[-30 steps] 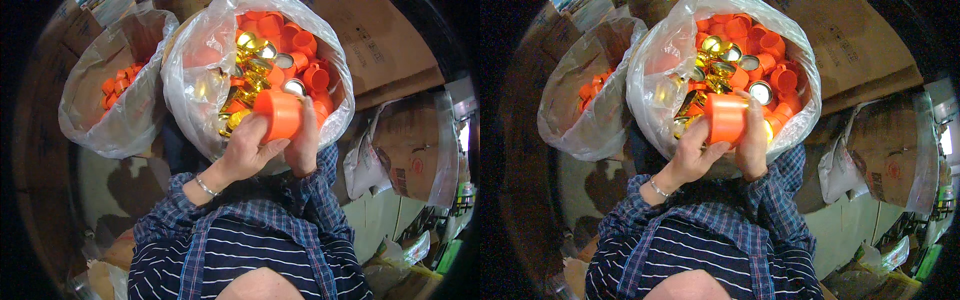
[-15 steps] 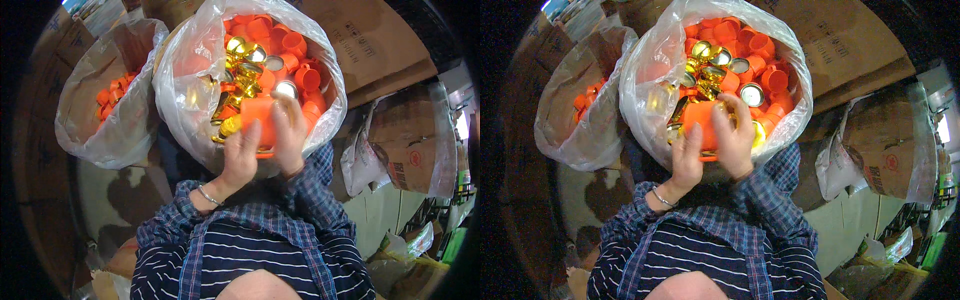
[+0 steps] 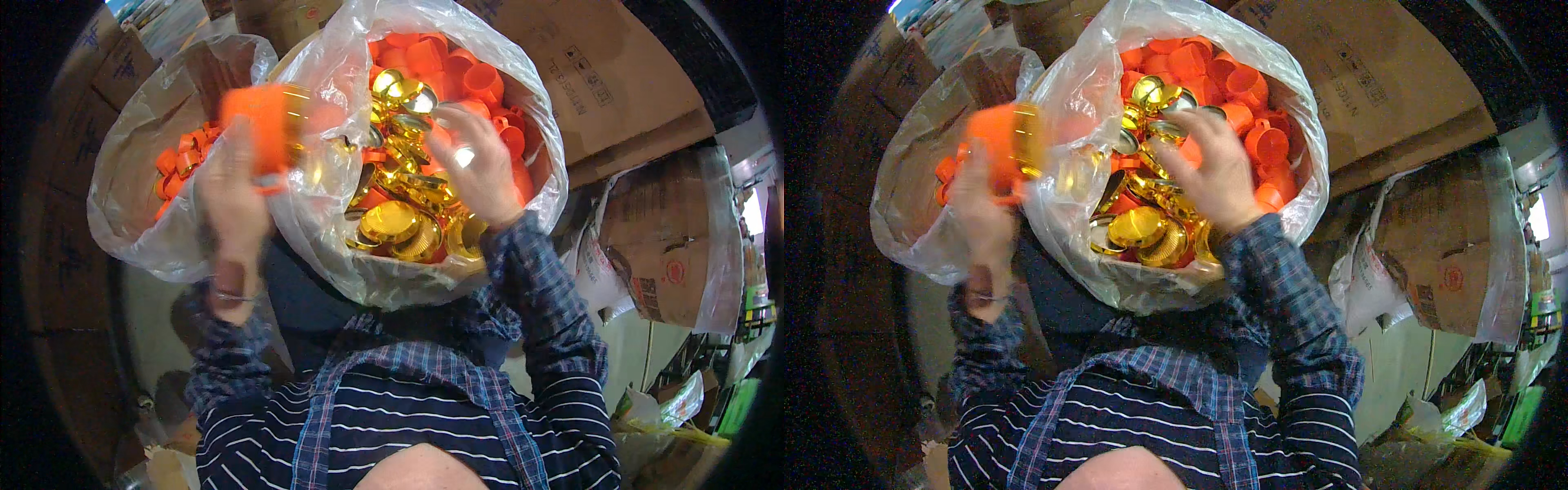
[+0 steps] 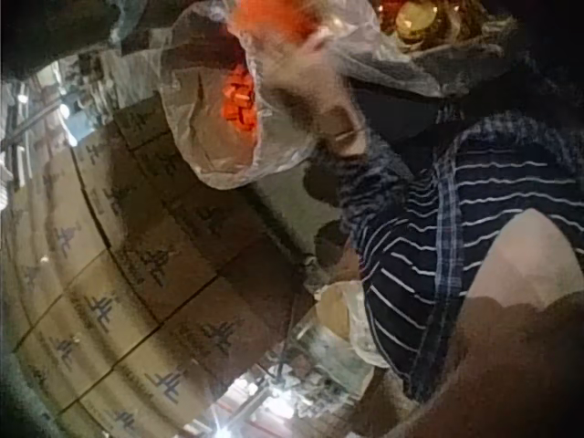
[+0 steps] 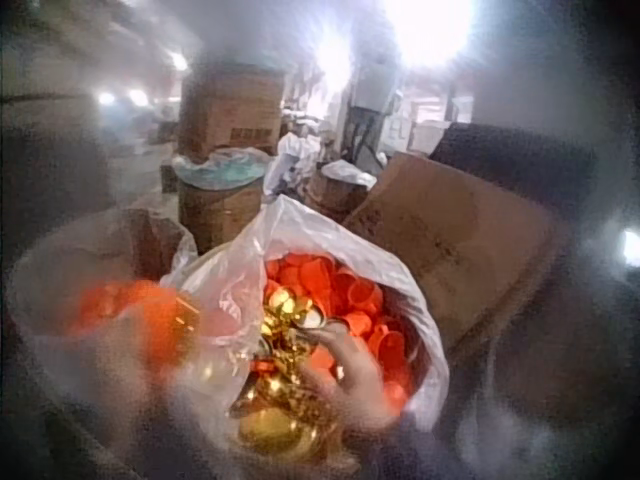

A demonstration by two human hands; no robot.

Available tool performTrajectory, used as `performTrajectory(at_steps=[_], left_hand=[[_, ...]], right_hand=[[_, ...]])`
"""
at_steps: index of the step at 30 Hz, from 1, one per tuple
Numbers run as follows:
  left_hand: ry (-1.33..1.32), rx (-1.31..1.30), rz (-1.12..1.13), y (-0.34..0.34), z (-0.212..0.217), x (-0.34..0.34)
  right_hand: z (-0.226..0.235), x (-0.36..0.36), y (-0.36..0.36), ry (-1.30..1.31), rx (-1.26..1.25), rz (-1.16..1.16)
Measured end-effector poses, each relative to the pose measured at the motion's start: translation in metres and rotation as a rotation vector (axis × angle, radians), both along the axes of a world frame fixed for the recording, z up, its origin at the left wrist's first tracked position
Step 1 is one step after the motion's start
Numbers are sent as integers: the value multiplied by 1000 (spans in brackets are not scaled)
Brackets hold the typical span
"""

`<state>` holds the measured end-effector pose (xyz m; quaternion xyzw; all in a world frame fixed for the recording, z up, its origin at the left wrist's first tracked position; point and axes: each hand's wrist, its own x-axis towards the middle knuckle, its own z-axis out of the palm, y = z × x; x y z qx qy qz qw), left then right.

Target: The person repeatedly picks orange plastic caps and gold-colored metal discs from a large bag, presses them together, and places the assembled units into a second bag. The process is continuous and repetitive throughout the clip.

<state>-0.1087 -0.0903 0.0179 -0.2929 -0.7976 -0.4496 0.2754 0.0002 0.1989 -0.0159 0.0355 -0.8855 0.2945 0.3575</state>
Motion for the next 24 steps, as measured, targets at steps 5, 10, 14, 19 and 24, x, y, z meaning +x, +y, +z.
performTrajectory(at_steps=[5, 10, 14, 19, 24], left_hand=[[6, 514, 293, -62, 23, -58], [-453, 407, -347, 10, -34, 13], [-844, 426, -656, 63, -43, 44], [-1087, 955, -654, 130, -43, 32], [-1103, 790, -996, 116, -58, 38]], right_hand=[[-61, -26, 151, -723, -204, -405], [-120, -61, 189, -638, -708, -479], [-67, -44, 157, -158, -1061, -462], [6, -2, 68, -291, -1280, 247], [-15, -22, 72, -622, -599, 170]])
